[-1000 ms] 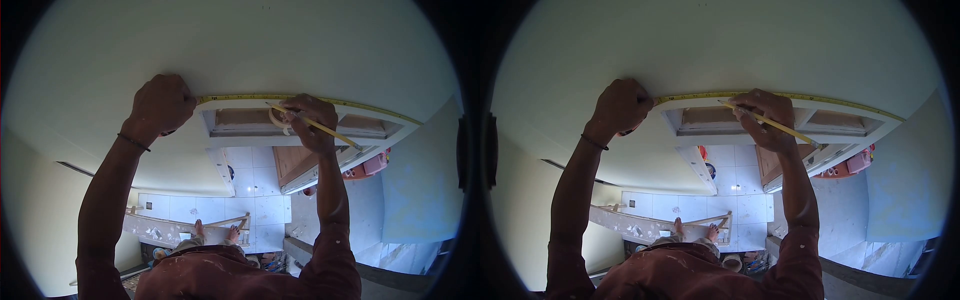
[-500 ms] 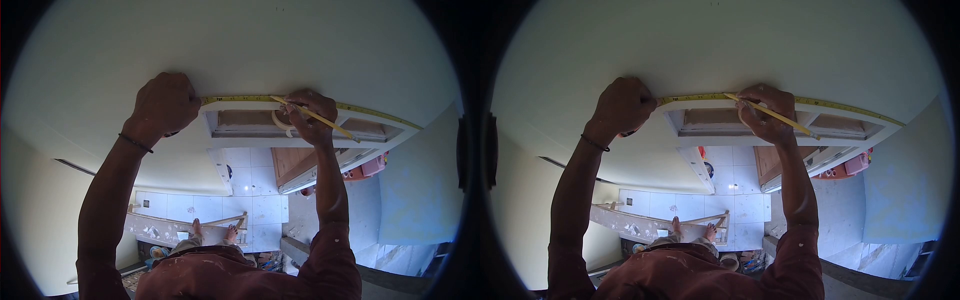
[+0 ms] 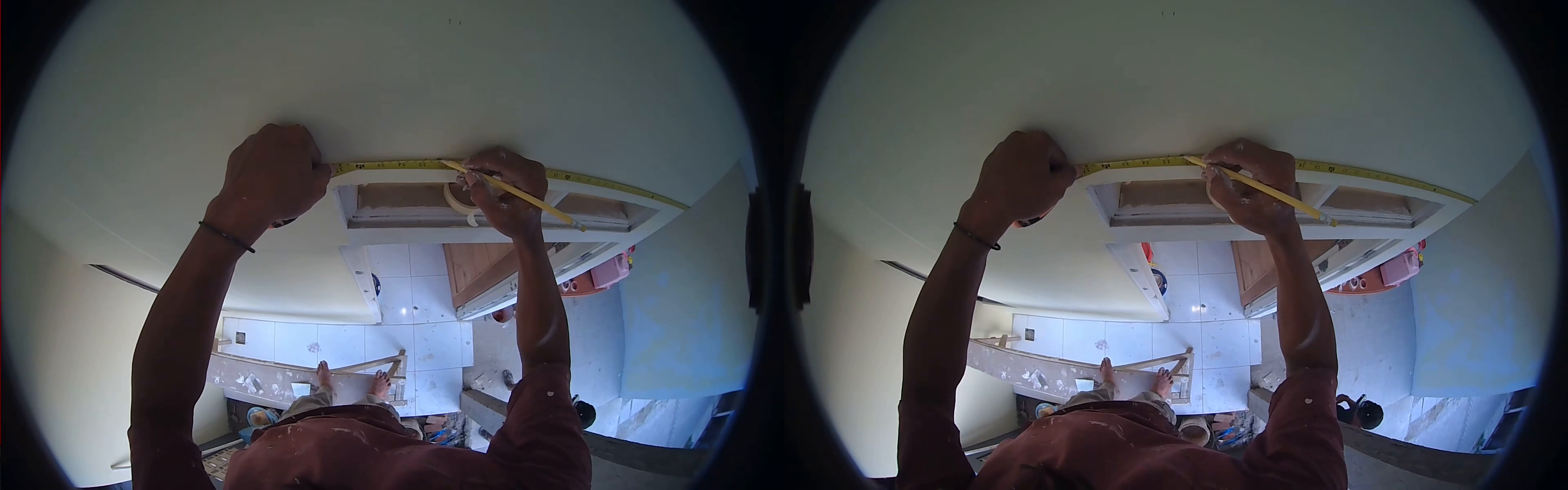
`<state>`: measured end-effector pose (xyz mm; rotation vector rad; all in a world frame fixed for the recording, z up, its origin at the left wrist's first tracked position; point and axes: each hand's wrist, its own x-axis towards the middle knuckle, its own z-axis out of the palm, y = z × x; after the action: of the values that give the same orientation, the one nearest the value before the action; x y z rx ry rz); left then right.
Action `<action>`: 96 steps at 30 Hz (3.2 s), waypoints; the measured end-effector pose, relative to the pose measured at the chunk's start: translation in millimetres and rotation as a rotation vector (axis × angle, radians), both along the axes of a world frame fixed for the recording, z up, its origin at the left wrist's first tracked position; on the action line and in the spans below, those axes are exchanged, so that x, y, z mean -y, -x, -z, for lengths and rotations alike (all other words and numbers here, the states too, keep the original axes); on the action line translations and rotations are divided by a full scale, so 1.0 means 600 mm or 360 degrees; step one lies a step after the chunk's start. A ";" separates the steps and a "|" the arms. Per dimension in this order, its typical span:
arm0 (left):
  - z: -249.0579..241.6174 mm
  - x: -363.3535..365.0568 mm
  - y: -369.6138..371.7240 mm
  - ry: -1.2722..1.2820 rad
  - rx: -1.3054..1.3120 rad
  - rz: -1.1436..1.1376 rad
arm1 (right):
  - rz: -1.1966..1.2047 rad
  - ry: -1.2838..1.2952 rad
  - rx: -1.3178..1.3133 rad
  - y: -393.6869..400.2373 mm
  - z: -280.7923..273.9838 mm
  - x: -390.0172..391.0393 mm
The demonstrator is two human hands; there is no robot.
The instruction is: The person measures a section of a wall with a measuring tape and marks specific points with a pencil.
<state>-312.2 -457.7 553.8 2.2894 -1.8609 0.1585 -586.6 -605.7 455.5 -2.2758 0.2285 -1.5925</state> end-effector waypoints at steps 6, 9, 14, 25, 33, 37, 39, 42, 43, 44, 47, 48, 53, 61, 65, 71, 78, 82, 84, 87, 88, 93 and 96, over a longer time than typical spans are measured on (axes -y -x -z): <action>0.004 0.000 -0.002 0.0041 0.0011 0.0029 | -0.0025 -0.0265 0.0135 -0.002 0.000 -0.014; 0.003 -0.004 -0.003 0.0019 -0.0039 0.0058 | -0.0012 -0.0545 0.0587 0.024 0.008 -0.045; 0.018 -0.056 0.002 -0.0418 -0.0416 0.0163 | 0.1175 -0.1239 0.1653 0.098 0.127 -0.148; 0.370 -0.249 0.035 -0.1278 -0.1241 0.0561 | 0.0295 -0.2153 0.2093 0.289 0.208 -0.261; 0.448 -0.350 0.046 -0.1222 -0.1284 0.0697 | 0.0323 -0.1957 0.2181 0.404 0.193 -0.256; 0.444 -0.382 0.054 -0.1257 -0.1357 0.0585 | 0.0324 -0.1678 0.1881 0.423 0.172 -0.287; 0.436 -0.387 0.061 -0.1246 -0.1436 0.0533 | 0.0712 -0.1638 0.1836 0.365 0.159 -0.287; 0.409 -0.379 0.074 -0.1189 -0.1514 0.0466 | 0.0684 -0.1939 0.1737 0.211 0.177 -0.331; 0.409 -0.375 0.077 -0.1153 -0.1528 0.0452 | 0.0646 -0.2180 0.1741 0.162 0.199 -0.343; 0.410 -0.374 0.080 -0.1119 -0.1543 0.0437 | 0.0637 -0.2226 0.1521 0.118 0.244 -0.362; 0.459 -0.368 0.088 -0.1050 -0.1708 0.0339 | 0.0286 -0.2321 0.0938 -0.020 0.296 -0.466; 0.474 -0.369 0.092 -0.1037 -0.2000 0.0193 | 0.0088 -0.2204 0.0806 -0.051 0.331 -0.495; 0.488 -0.407 0.083 -0.1277 -0.2856 0.0121 | 0.0404 -0.2122 -0.0067 -0.078 0.354 -0.515; 0.409 -0.301 0.121 -0.0367 -0.1866 0.0428 | 0.1222 -0.1016 -0.0066 0.002 0.304 -0.388; 0.324 -0.116 0.140 0.0365 -0.1076 0.0316 | 0.1348 -0.0213 -0.0190 0.066 0.211 -0.204; 0.322 0.052 0.145 0.0597 -0.0501 0.0020 | 0.1310 0.0143 -0.0777 0.078 0.190 -0.026; 0.317 0.098 0.150 0.0494 0.0012 0.0032 | 0.1286 0.0149 -0.0928 0.089 0.201 -0.020; 0.326 0.099 0.142 0.0590 0.0192 0.0172 | 0.1182 0.0061 -0.0722 0.102 0.202 -0.103; 0.323 0.102 0.136 0.0494 0.0214 0.0211 | 0.1136 -0.0139 -0.0522 0.100 0.191 -0.171; 0.320 0.102 0.124 0.0310 0.0094 0.0250 | 0.1016 -0.0586 -0.0244 0.096 0.176 -0.258; 0.315 0.104 0.120 0.0248 0.0034 0.0265 | 0.0921 -0.0750 -0.0183 0.096 0.170 -0.281; 0.272 0.005 0.102 0.0639 -0.0341 0.0742 | 0.0689 -0.0928 0.0106 0.081 0.120 -0.357; 0.212 -0.046 0.054 0.0372 -0.1223 0.0898 | 0.0714 -0.0911 0.0106 0.073 0.076 -0.384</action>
<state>-344.3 -430.0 426.5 1.3059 -1.8131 -0.4840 -630.7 -375.2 410.1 -1.7941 1.0874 -1.5302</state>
